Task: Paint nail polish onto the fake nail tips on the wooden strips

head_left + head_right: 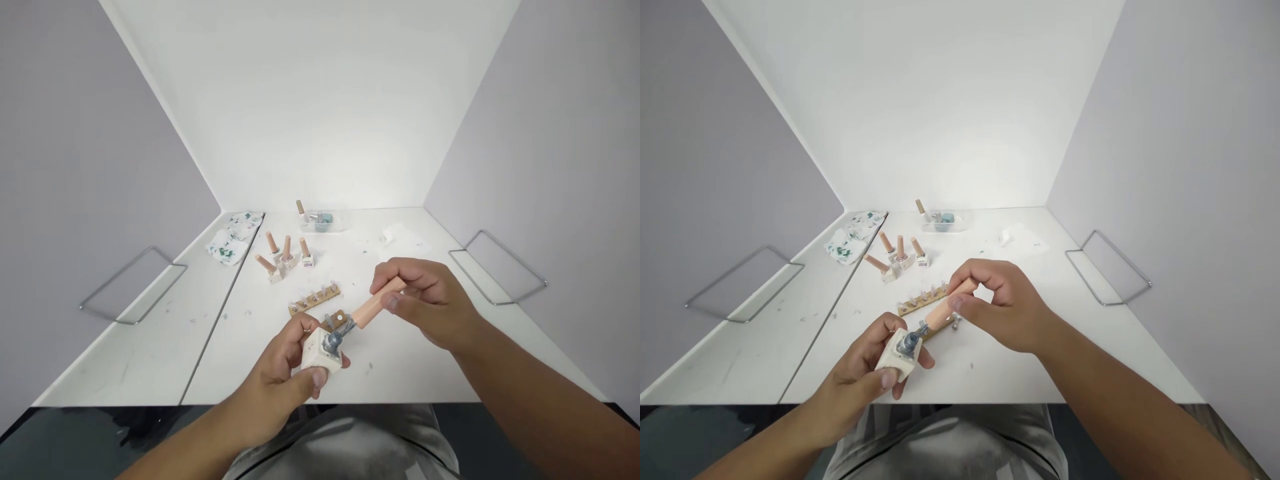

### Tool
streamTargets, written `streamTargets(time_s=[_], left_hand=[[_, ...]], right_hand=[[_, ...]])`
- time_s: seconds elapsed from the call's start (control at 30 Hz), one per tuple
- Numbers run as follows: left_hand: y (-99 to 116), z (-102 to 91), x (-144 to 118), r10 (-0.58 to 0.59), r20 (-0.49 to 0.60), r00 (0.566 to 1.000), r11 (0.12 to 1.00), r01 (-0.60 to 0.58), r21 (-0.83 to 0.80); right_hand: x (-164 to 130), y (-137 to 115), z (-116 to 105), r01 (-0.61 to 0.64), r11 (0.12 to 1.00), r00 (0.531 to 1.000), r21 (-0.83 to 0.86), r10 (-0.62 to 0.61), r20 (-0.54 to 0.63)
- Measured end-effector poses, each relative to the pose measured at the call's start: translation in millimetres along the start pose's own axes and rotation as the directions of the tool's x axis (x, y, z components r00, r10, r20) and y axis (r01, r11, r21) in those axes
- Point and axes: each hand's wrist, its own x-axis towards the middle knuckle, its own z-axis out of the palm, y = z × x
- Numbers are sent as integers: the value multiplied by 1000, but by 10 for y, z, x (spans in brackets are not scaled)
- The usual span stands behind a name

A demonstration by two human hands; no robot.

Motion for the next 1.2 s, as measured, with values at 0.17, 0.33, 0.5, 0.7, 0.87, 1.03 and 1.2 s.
streamTargets(time_s=[0.17,0.33,0.5,0.7,0.87,1.03,1.2], left_hand=[[11,-18,-3,-17,17,1000,1000,16,16],[-14,-31,-11,-18,24,1000,999,16,52],[-83,-100,-18,18,-46,999,1000,-18,4],[-124,-410,-57,89,-250,964,996,-89,12],[-278,-690,-159,168,-410,897,984,-129,121],[-407,-887,-284,151,-615,774,988,-122,89],[-412,-1002,-376,54,-697,715,992,-120,-46]], right_hand=[[11,-25,94,-10,999,998,-49,13,56],[49,-62,231,-65,993,979,-98,83,187],[39,46,183,-43,999,993,8,42,107],[-266,404,37,-184,960,968,-211,139,-209],[-532,528,292,-168,793,971,-585,235,39],[-610,532,569,-150,643,952,-751,298,64],[-530,559,692,-228,524,955,-821,286,-82]])
